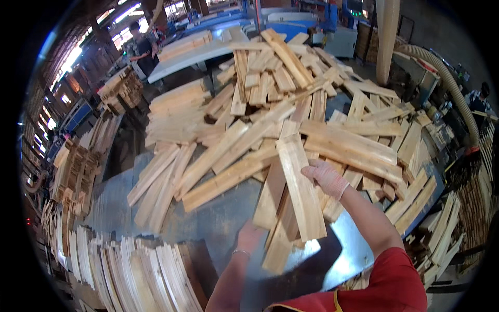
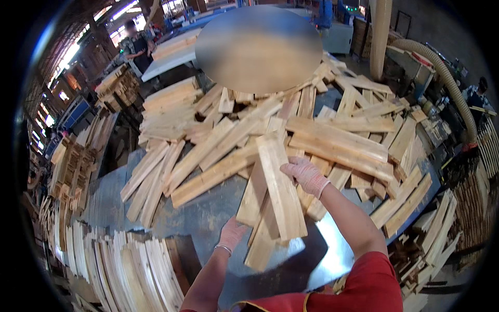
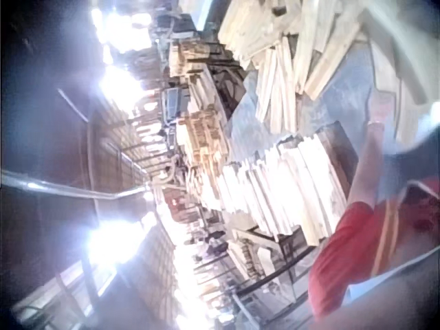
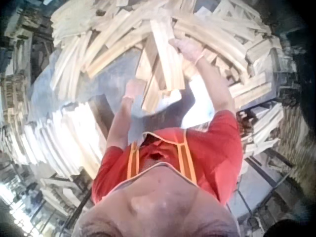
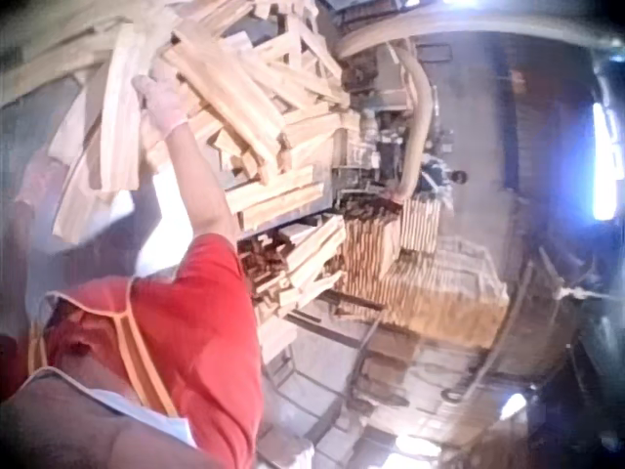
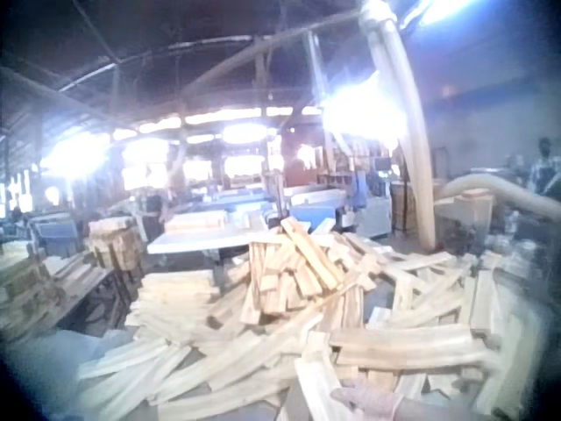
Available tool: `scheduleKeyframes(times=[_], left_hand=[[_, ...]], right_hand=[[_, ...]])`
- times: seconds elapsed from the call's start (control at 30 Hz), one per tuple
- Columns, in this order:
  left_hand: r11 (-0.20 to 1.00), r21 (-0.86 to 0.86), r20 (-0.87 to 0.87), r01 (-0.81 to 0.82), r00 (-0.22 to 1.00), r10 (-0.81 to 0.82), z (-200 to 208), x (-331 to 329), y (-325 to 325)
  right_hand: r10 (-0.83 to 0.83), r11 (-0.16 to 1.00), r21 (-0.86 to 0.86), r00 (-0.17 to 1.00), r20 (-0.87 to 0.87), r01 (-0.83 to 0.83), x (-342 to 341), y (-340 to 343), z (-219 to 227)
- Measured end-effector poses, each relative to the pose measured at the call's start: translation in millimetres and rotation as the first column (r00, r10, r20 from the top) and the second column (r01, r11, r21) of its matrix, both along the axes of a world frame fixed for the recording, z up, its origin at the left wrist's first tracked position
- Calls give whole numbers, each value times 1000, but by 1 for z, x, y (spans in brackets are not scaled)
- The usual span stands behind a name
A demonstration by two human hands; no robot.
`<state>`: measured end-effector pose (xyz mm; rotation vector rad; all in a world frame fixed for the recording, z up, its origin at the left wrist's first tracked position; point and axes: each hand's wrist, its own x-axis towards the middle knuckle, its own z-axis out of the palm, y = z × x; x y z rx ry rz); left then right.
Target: The person picks up individual wooden planks from a large pile on a metal table and stacks them neatly in a separate pile. The person handles the planks one by one, aligning them carefully to form a uniform stack.
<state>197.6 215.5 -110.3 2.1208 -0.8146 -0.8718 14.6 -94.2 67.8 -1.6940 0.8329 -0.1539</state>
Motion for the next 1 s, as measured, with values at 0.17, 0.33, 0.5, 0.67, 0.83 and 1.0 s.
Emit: scheduleKeyframes(times=[0.17, 0.33, 0.5, 0.67, 0.83, 1.0], left_hand=[[990, 124, -509, -67, 852, 122, 26, -50, 118], [995, -9, -101, 102, 990, -102, 24, -90, 241], [969, 201, 70, 143, 985, -160, 67, -99, 253], [990, 19, 392, 142, 909, -138, 41, -82, 241], [947, -135, 420, 292, 882, -212, 57, -85, 164], [969, 88, 397, 231, 884, -247, 63, -105, 61]], right_hand=[[-217, 974, 105, 965, 147, 203, -38, 57, -72], [-55, 853, -506, 943, -330, -128, -58, 202, -98], [-333, 878, -435, 908, -252, 201, -87, 255, -122], [-298, 878, -408, 953, -56, 251, -135, 247, -77], [-591, 806, 372, 653, 473, 460, -228, 209, -41], [-835, 542, 343, 446, 321, 767, -351, 175, -30]])
